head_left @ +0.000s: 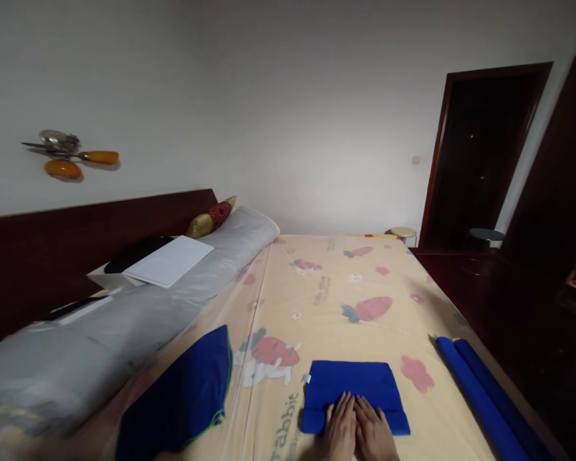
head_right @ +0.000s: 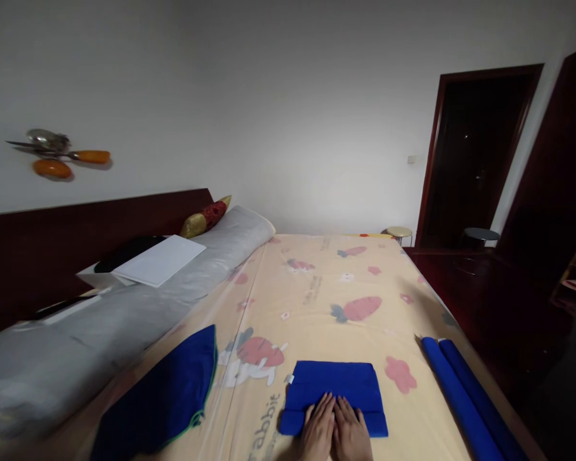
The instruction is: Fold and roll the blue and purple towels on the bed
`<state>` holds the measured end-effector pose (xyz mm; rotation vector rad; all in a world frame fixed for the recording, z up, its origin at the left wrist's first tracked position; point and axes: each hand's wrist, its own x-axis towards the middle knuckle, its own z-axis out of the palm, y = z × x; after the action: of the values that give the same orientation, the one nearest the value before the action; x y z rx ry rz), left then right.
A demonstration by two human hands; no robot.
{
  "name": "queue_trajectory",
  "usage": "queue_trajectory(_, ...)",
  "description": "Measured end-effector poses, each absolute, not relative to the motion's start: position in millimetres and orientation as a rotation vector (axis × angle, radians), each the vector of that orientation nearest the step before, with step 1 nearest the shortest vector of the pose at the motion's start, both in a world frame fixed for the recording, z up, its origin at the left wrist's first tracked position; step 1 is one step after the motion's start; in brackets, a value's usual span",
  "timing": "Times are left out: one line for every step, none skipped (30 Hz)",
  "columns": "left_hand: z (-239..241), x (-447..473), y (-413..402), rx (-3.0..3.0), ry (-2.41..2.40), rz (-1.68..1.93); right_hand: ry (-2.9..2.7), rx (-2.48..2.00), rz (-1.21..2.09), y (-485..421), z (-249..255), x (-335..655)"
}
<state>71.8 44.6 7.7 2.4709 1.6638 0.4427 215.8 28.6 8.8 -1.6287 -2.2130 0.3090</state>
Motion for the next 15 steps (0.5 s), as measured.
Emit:
queue_trajectory(10.5, 66.7, 45.5, 2.448, 1.683, 0.418, -2.174, -1.683, 0.296, 30.1, 8.8, 219.8)
queue_trajectory(13.7, 57.7, 46.2, 2.425, 1.717, 0.394, -2.129, -1.741, 0.275, 31.4, 7.7, 227.3)
queue_trajectory(16.7, 45.8, 46.6, 2.409, 1.753, 0.372, -2.079, -1.799, 0.245, 32.3, 5.8, 237.2)
queue_trajectory(19.0, 32.5, 46.8, 2.397, 1.798, 0.354, -2.038, -1.848, 0.211, 32.9, 3.3, 248.5)
queue_trajectory(20.4, 19.3, 46.7, 2.388, 1.849, 0.340, -2.008, -1.882, 0.171, 33.0, 0.3, 259.7)
queue_trajectory(20.9, 7.4, 46.5, 2.383, 1.901, 0.331, -1.996, -1.897, 0.128, 32.8, -2.7, 269.8)
queue_trajectory(20.6, -2.0, 46.2, 2.375, 1.960, 0.326, -1.995, -1.899, 0.086, 32.3, -5.5, 277.8)
queue_trajectory(19.9, -8.5, 45.8, 2.360, 2.021, 0.320, -1.994, -1.899, 0.046, 31.6, -7.9, 283.2)
queue_trajectory(19.1, -11.8, 45.1, 2.340, 2.085, 0.315, -1.980, -1.901, 0.007, 30.7, -9.6, 285.9)
queue_trajectory(18.6, -12.2, 44.3, 2.326, 2.144, 0.319, -1.952, -1.908, -0.030, 29.7, -10.8, 286.2)
queue_trajectory(18.4, -10.5, 43.1, 2.321, 2.201, 0.339, -1.917, -1.914, -0.058, 28.4, -11.4, 284.7)
queue_trajectory(18.5, -7.2, 41.5, 2.325, 2.252, 0.381, -1.891, -1.910, -0.073, 26.6, -11.7, 282.2)
queue_trajectory(18.6, -3.5, 39.5, 2.346, 2.282, 0.439, -1.888, -1.890, -0.073, 24.3, -11.9, 279.5)
queue_trajectory(18.4, 0.1, 37.0, 2.392, 2.270, 0.505, -1.908, -1.854, -0.060, 21.3, -12.2, 277.2)
queue_trajectory(17.3, 2.7, 34.1, 2.450, 2.222, 0.566, -1.937, -1.814, -0.041, 17.7, -12.9, 275.8)
